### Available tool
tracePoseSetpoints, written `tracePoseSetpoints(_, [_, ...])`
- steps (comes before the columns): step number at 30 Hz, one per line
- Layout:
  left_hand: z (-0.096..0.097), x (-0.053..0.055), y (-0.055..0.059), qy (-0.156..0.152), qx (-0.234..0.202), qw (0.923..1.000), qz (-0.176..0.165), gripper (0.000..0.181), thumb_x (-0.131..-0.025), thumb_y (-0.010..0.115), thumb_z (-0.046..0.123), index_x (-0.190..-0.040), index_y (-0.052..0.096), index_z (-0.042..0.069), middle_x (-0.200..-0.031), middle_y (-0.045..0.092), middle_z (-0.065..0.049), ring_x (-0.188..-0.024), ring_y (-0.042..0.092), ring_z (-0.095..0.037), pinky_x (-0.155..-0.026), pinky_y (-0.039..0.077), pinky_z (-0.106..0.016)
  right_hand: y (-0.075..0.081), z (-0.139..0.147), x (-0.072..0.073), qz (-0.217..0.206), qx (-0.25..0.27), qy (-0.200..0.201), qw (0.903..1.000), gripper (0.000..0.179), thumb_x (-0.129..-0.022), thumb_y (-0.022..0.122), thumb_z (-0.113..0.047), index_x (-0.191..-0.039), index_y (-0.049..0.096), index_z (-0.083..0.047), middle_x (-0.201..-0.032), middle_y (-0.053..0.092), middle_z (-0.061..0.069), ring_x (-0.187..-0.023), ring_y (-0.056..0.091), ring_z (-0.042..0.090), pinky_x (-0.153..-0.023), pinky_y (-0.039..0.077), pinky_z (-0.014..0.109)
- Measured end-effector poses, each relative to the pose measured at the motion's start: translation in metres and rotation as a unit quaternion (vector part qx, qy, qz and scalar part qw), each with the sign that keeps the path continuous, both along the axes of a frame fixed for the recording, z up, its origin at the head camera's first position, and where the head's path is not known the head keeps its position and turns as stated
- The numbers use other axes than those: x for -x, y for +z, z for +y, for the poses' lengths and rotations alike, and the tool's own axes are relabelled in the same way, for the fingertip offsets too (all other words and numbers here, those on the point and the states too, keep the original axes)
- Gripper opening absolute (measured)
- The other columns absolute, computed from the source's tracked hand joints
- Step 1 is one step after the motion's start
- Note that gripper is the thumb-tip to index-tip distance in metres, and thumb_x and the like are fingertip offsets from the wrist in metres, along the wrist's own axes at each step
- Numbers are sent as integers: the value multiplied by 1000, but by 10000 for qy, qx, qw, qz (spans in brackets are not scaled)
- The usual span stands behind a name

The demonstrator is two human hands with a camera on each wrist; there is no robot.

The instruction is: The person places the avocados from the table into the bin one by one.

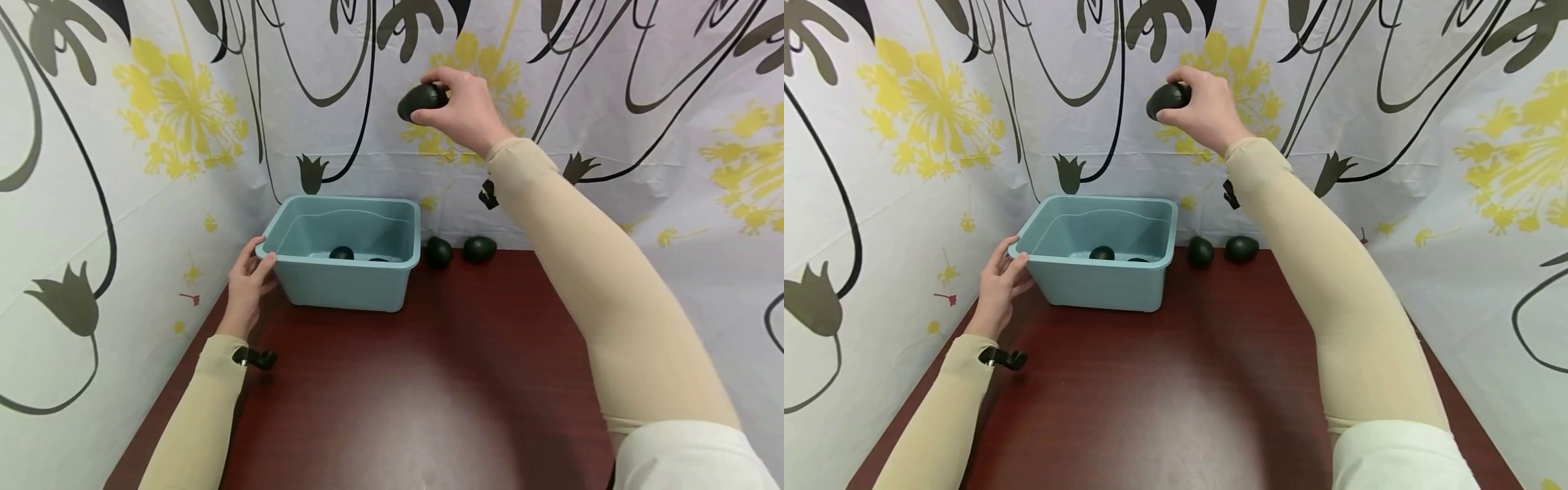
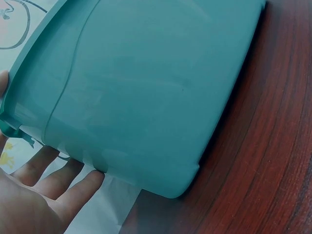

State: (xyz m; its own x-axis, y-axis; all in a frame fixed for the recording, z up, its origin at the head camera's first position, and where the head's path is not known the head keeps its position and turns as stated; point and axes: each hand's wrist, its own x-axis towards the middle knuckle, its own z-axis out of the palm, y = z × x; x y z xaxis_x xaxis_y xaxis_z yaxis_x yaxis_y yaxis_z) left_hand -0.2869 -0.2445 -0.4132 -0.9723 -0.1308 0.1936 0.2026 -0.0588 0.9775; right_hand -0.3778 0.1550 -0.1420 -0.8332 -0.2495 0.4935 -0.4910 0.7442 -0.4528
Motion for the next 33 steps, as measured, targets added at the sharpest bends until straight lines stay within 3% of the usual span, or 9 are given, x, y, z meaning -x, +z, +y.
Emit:
tracePoseSetpoints(13, [-1,1,0,40,20,10000,-31,63,-96,71,32,-152,45,27,-156,37,-16,-139,39,-33,-101,37,-65,-8,-44,5,-280,-54,504,9983,55,-90,74,-38,-141,58,-24,-135,58,0,-116,55,17,-92,47,35])
tracePoseSetpoints(23, [-2,2,1,37,-27,10000,-87,62,-95,72,32,-151,46,30,-156,37,-15,-138,40,-33,-102,36,-66,-18,-55,15,-366,-241,436,9981,58,-90,74,-41,-142,56,-23,-135,58,1,-118,53,18,-94,46,35])
tracePoseSetpoints(33, [-1,3,-1,61,29,10000,24,62,-96,71,31,-152,45,25,-154,40,-16,-137,42,-33,-101,38,-66,-25,-60,22,-656,-251,490,9963,59,-90,74,-40,-143,55,-21,-135,59,1,-116,55,19,-95,47,35])
